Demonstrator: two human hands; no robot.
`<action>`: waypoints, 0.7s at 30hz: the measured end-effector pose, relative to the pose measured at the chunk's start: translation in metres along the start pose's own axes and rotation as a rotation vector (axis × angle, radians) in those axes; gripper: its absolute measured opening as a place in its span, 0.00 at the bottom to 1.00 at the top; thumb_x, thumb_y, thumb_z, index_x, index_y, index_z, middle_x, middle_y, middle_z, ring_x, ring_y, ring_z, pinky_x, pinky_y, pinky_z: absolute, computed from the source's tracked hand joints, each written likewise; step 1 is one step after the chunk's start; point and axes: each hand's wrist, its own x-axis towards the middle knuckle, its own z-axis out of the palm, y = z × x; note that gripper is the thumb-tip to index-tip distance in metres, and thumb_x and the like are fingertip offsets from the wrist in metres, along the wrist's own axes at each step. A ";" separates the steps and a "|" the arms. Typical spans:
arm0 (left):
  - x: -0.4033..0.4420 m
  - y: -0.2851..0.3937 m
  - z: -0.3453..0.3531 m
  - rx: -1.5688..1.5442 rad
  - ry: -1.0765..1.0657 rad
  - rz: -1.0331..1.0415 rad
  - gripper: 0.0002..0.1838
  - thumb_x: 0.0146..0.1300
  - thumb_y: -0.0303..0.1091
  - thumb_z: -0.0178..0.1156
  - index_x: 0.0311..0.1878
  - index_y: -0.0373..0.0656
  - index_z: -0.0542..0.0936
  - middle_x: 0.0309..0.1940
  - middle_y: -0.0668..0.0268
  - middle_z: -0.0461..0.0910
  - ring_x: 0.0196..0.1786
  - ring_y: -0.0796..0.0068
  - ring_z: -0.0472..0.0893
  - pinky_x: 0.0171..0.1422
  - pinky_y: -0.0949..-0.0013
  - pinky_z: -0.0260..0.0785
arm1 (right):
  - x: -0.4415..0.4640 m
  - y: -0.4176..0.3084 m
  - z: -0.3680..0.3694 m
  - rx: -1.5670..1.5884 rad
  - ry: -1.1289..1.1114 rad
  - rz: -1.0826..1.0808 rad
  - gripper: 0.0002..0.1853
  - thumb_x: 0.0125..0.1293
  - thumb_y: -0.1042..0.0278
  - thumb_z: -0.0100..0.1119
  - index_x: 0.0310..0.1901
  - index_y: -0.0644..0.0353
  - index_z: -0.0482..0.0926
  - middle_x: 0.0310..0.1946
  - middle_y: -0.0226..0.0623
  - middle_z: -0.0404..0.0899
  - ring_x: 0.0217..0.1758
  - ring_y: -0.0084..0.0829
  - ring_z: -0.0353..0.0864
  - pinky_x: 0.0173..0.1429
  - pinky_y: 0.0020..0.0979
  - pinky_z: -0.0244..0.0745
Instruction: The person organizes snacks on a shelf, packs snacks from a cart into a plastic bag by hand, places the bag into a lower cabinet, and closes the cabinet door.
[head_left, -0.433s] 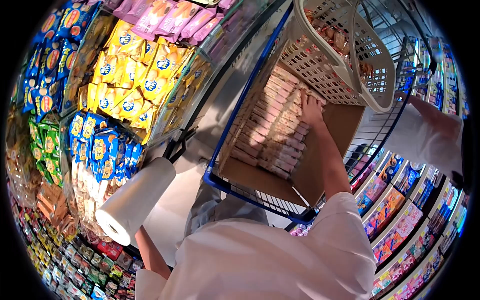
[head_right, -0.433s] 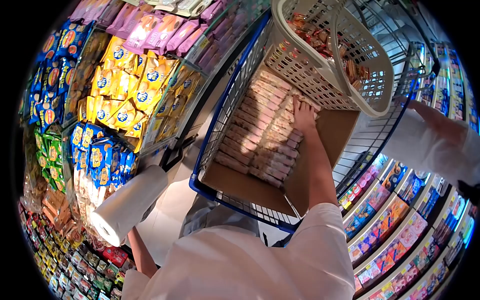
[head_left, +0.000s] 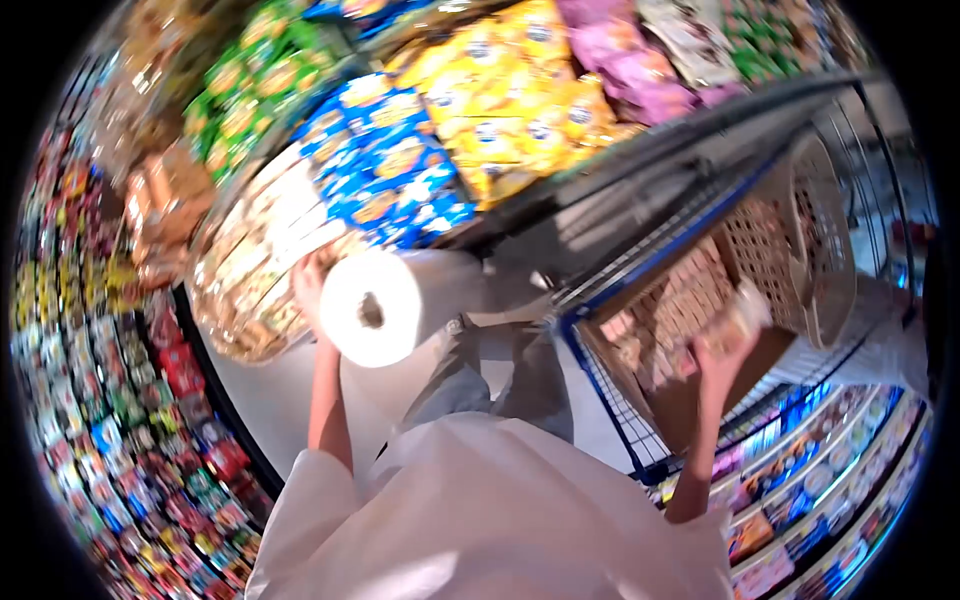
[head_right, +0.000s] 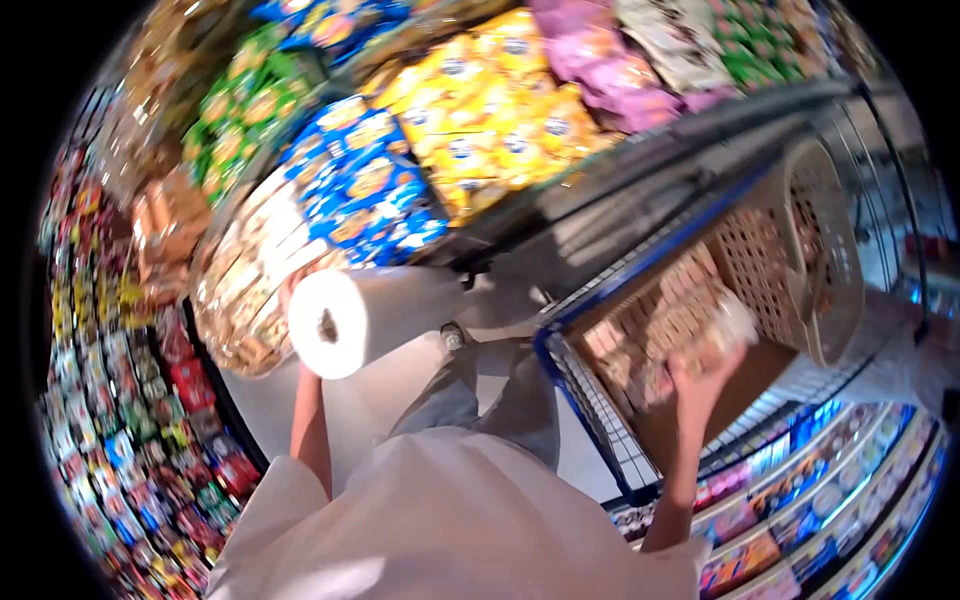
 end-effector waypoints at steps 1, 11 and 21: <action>-0.001 0.006 -0.028 0.436 -0.132 0.252 0.18 0.54 0.24 0.51 0.51 0.40 0.71 0.47 0.56 0.70 0.52 0.60 0.69 0.56 0.61 0.60 | -0.032 -0.033 -0.011 0.135 -0.101 0.302 0.44 0.45 0.71 0.66 0.62 0.62 0.49 0.52 0.44 0.61 0.54 0.35 0.66 0.55 0.32 0.67; 0.059 -0.031 -0.102 0.560 -0.514 1.025 0.23 0.46 0.23 0.52 0.49 0.42 0.74 0.52 0.69 0.72 0.54 0.73 0.70 0.57 0.67 0.60 | -0.203 -0.262 0.228 0.418 -0.900 -0.618 0.30 0.47 0.61 0.63 0.53 0.57 0.66 0.49 0.48 0.64 0.51 0.46 0.66 0.55 0.44 0.62; 0.103 -0.045 -0.116 0.029 -0.777 0.782 0.13 0.59 0.31 0.51 0.47 0.40 0.72 0.47 0.59 0.74 0.49 0.60 0.74 0.52 0.65 0.66 | -0.180 -0.225 0.381 -0.603 -0.838 -1.313 0.51 0.35 0.66 0.69 0.65 0.46 0.53 0.47 0.53 0.62 0.54 0.50 0.60 0.63 0.48 0.51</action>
